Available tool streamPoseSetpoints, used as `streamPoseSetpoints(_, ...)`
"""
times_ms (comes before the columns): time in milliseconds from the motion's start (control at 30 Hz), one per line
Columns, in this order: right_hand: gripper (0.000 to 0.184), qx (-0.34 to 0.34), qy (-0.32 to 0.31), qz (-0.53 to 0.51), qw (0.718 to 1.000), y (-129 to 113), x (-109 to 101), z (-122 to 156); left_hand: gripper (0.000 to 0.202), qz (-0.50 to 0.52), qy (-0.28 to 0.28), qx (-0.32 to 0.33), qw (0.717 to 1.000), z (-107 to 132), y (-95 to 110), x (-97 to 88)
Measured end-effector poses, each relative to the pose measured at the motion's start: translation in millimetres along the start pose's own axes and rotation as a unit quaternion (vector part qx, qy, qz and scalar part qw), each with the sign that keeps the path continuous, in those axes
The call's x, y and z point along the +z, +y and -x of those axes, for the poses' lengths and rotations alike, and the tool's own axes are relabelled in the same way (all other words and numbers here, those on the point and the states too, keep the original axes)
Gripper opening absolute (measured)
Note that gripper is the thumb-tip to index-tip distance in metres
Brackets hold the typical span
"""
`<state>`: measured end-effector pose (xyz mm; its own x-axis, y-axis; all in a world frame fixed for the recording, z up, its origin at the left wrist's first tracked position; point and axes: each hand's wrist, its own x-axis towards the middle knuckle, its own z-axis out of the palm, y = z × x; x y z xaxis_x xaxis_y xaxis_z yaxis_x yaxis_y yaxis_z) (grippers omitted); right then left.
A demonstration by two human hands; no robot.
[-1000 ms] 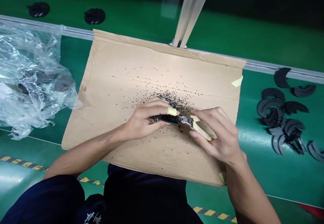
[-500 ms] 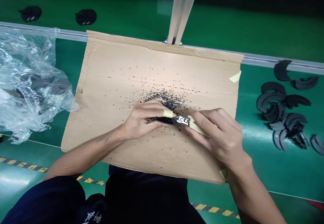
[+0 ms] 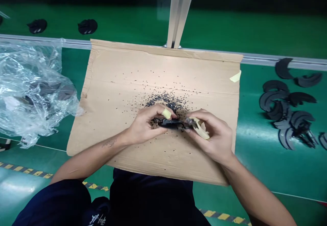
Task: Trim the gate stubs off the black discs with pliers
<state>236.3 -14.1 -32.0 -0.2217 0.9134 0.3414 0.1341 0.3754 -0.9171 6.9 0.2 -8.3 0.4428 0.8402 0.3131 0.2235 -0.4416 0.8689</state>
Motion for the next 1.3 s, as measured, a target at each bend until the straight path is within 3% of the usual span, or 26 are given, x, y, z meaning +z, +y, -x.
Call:
streamPoseSetpoints(133, 0.026, -0.090, -0.029, 0.009, 0.996, -5.6, -0.5, 1.6, 0.026, -0.146, -0.034, 0.075, 0.986, 2.8, -3.6, 0.7)
streamPoseSetpoints(267, 0.030, -0.068, -0.055, -0.021, 0.996, -1.6, -14.3, -4.3, 0.030, -0.135, -0.044, 0.074, 0.987, 2.9, -5.3, -1.8)
streamPoseSetpoints(367, 0.031, -0.103, -0.032, 0.097, 0.989, 8.4, -22.4, -9.2, 0.027, -0.095, -0.022, 0.050, 0.994, 1.5, -5.0, -4.1)
streamPoseSetpoints(533, 0.028, -0.182, -0.062, 0.245, 0.950, 20.3, -23.3, -10.6, 0.027, -0.062, -0.005, 0.031, 0.998, 1.5, -4.4, -4.4)
streamPoseSetpoints(1167, 0.030, -0.177, -0.057, 0.276, 0.943, 17.7, -20.8, -5.3, 0.021, -0.061, 0.002, 0.029, 0.998, 0.8, -2.2, -2.6)
streamPoseSetpoints(1300, 0.025, -0.190, -0.033, 0.321, 0.927, 15.0, -20.9, -4.4, 0.023, -0.054, 0.010, 0.029, 0.998, 1.4, -1.1, -1.2)
